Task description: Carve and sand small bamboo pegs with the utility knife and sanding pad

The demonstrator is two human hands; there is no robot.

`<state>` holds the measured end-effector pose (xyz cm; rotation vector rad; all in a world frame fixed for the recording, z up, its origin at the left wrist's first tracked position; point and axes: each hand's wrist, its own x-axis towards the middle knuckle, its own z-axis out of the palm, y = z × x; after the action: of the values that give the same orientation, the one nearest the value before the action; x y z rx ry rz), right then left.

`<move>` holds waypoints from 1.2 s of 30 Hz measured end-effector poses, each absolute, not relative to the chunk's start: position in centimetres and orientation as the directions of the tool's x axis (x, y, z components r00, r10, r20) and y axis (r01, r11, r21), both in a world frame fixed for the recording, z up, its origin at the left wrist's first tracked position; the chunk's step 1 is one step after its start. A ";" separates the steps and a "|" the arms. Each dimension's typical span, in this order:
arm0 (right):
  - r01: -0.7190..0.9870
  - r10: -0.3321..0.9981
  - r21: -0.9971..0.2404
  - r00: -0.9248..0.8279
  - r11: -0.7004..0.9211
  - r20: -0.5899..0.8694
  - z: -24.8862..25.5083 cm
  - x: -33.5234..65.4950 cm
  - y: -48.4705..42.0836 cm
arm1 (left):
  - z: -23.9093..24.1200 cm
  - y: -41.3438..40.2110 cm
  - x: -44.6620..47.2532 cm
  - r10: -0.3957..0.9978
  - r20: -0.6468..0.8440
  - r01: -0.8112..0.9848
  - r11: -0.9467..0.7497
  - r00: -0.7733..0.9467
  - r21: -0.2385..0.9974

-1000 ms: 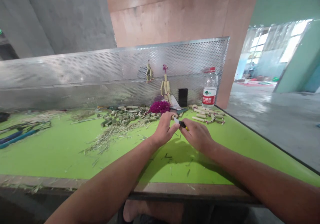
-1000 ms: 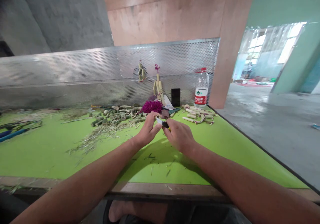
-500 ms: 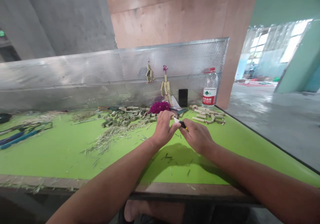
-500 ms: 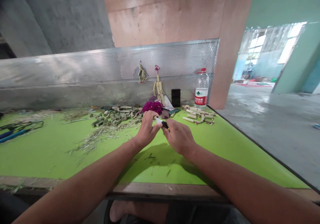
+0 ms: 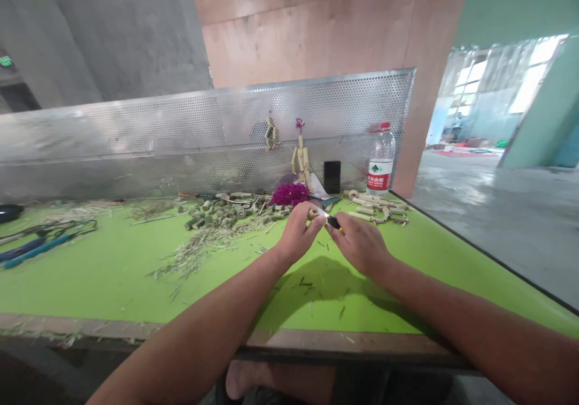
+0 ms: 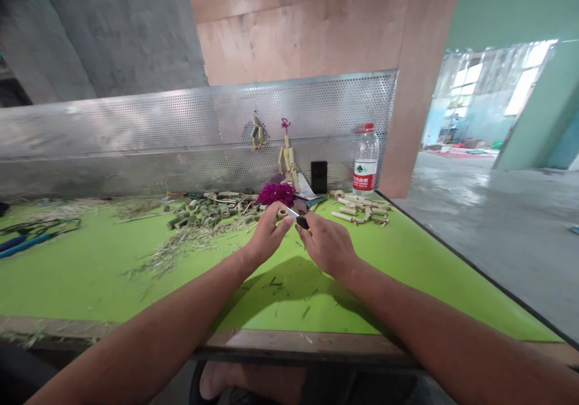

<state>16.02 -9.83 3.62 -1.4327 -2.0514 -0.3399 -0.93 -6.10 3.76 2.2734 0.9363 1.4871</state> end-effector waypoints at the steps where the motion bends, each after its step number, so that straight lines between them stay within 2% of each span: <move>1: 0.916 0.764 -0.142 -0.219 0.375 0.608 3.7 16.1 -9.8 | 3.7 -6.0 -1.0 0.681 0.678 0.355 -0.728 0.277 0.586; 3: 0.914 0.768 -0.167 -0.198 0.369 0.608 3.8 16.1 -9.9 | 3.7 -5.8 -1.3 0.736 0.621 0.344 -0.676 0.270 0.652; 6: 0.899 0.774 -0.182 -0.224 0.399 0.592 3.9 16.1 -9.9 | 3.5 -5.5 -1.6 0.750 0.613 0.326 -0.661 0.249 0.676; 13: 0.871 0.783 -0.162 -0.317 0.464 0.535 3.5 15.9 -10.0 | 3.3 -5.7 -1.4 0.707 0.629 0.311 -0.707 0.324 0.635; 24: 0.866 0.781 -0.169 -0.319 0.470 0.538 3.6 15.8 -10.2 | 3.6 -6.1 -1.6 0.730 0.602 0.328 -0.683 0.324 0.653; 36: 0.849 0.790 -0.196 -0.338 0.491 0.512 3.6 15.7 -10.4 | 3.9 -6.0 -1.6 0.685 0.633 0.360 -0.728 0.360 0.583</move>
<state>15.70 -10.37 3.62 -1.3447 -2.1868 -0.1415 -1.65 -6.01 3.86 2.2823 0.9184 1.3137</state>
